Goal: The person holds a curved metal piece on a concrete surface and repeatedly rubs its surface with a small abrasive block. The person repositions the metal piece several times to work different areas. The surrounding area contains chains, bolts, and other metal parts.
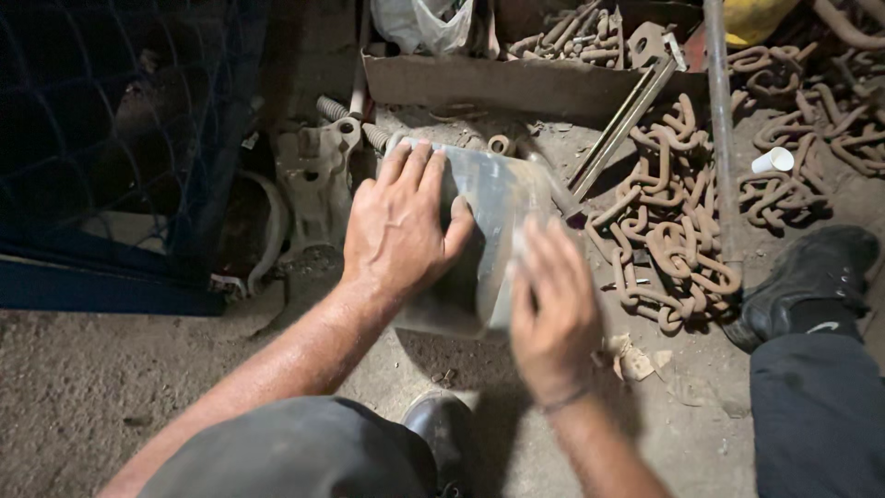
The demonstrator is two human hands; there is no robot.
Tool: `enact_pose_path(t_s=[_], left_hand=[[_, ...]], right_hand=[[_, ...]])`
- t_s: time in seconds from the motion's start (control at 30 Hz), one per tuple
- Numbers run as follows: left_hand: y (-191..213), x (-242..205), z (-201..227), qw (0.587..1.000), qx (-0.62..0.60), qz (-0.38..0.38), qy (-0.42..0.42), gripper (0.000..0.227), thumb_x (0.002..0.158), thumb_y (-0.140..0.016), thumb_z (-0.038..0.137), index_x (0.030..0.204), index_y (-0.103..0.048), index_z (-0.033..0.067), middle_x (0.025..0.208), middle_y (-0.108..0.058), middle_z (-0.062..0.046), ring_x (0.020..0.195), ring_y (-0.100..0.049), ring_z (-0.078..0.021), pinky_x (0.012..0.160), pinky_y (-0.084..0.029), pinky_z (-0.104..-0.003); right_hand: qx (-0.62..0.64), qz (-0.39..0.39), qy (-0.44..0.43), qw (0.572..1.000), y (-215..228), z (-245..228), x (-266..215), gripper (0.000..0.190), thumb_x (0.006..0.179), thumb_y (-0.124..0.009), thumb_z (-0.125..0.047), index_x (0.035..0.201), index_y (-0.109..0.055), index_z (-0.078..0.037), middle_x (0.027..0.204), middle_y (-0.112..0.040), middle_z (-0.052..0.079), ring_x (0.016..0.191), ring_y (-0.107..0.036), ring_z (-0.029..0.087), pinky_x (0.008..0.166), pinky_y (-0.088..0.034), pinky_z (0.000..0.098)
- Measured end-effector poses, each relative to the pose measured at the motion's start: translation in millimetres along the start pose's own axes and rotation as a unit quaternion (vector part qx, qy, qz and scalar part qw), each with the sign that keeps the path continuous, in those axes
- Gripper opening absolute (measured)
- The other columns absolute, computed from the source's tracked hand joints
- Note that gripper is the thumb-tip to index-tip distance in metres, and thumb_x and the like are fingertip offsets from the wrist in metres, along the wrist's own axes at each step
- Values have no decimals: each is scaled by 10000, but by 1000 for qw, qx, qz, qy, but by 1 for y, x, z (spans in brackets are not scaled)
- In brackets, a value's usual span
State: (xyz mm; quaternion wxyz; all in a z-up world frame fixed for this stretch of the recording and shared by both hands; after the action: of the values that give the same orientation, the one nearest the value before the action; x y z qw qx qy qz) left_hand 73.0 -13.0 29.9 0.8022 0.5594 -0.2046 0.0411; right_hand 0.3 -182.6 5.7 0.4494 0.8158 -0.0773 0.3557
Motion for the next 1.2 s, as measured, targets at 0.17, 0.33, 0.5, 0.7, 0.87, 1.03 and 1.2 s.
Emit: enact_pose_path(t_s=[0.17, 0.33, 0.5, 0.7, 0.87, 1.03, 1.2], left_hand=[[-2, -3, 1, 999, 24, 17, -12, 622, 917, -591, 397, 1338, -617, -60, 1427, -588, -242, 1368, -505, -374, 901, -516, -482], [2, 1, 4, 1000, 23, 11, -12, 611, 902, -599, 391, 1319, -625, -55, 1411, -592, -249, 1361, -511, -386, 904, -512, -484], [3, 2, 2, 1000, 9, 21, -11, 596, 899, -614, 388, 1316, -635, -38, 1409, -597, -238, 1365, -505, -382, 927, -511, -483], [-2, -5, 0, 1000, 12, 26, -11, 598, 900, -617, 378, 1321, -631, -46, 1419, -600, -234, 1369, -507, -380, 891, -510, -478], [4, -2, 5, 1000, 15, 20, -13, 610, 893, -617, 391, 1319, -630, -46, 1414, -600, -232, 1370, -507, -377, 907, -510, -481], [6, 3, 6, 1000, 18, 18, -11, 603, 901, -612, 394, 1321, -631, -37, 1407, -602, -231, 1374, -504, -375, 938, -509, -485], [0, -2, 0, 1000, -9, 13, -4, 593, 924, -603, 381, 1327, -623, -53, 1415, -609, -220, 1369, -517, -368, 959, -511, -484]], right_hand=[[-9, -17, -26, 999, 5, 3, 10, 212, 1066, -625, -143, 1217, -728, -35, 1329, -712, 144, 1300, -648, 342, 1155, -496, 444], [99, -242, -268, 927, -53, 93, 92, 253, 949, -700, -298, 1133, -782, -144, 1138, -776, 79, 1056, -743, 224, 952, -562, 346], [85, -82, -136, 984, -23, 51, 69, 237, 1011, -639, -159, 1204, -759, -90, 1249, -742, 126, 1186, -673, 283, 1033, -512, 420], [-28, -31, -37, 998, 6, -4, 4, 203, 1029, -669, -125, 1217, -718, -64, 1335, -703, 118, 1321, -632, 317, 1167, -494, 442], [65, -156, -229, 959, -42, 86, 74, 228, 970, -686, -275, 1139, -775, -151, 1230, -756, 84, 1152, -694, 231, 1015, -531, 393], [91, -183, -246, 947, -39, 77, 95, 254, 981, -666, -297, 1147, -772, -137, 1201, -762, 105, 1114, -716, 250, 980, -550, 380], [-20, -18, -44, 999, 12, -12, 6, 255, 1008, -649, -100, 1244, -712, -26, 1329, -701, 139, 1303, -628, 338, 1145, -501, 428]])
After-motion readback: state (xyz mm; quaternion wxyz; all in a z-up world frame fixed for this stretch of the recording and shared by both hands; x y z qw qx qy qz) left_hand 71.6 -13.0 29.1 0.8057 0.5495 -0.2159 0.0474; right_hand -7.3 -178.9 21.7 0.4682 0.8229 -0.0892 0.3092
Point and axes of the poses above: each hand's wrist, its own x-axis towards the middle knuckle, its own y-axis out of the back of the hand, z = x × y, the point moved 8 cm from there along x, towards the middle knuckle
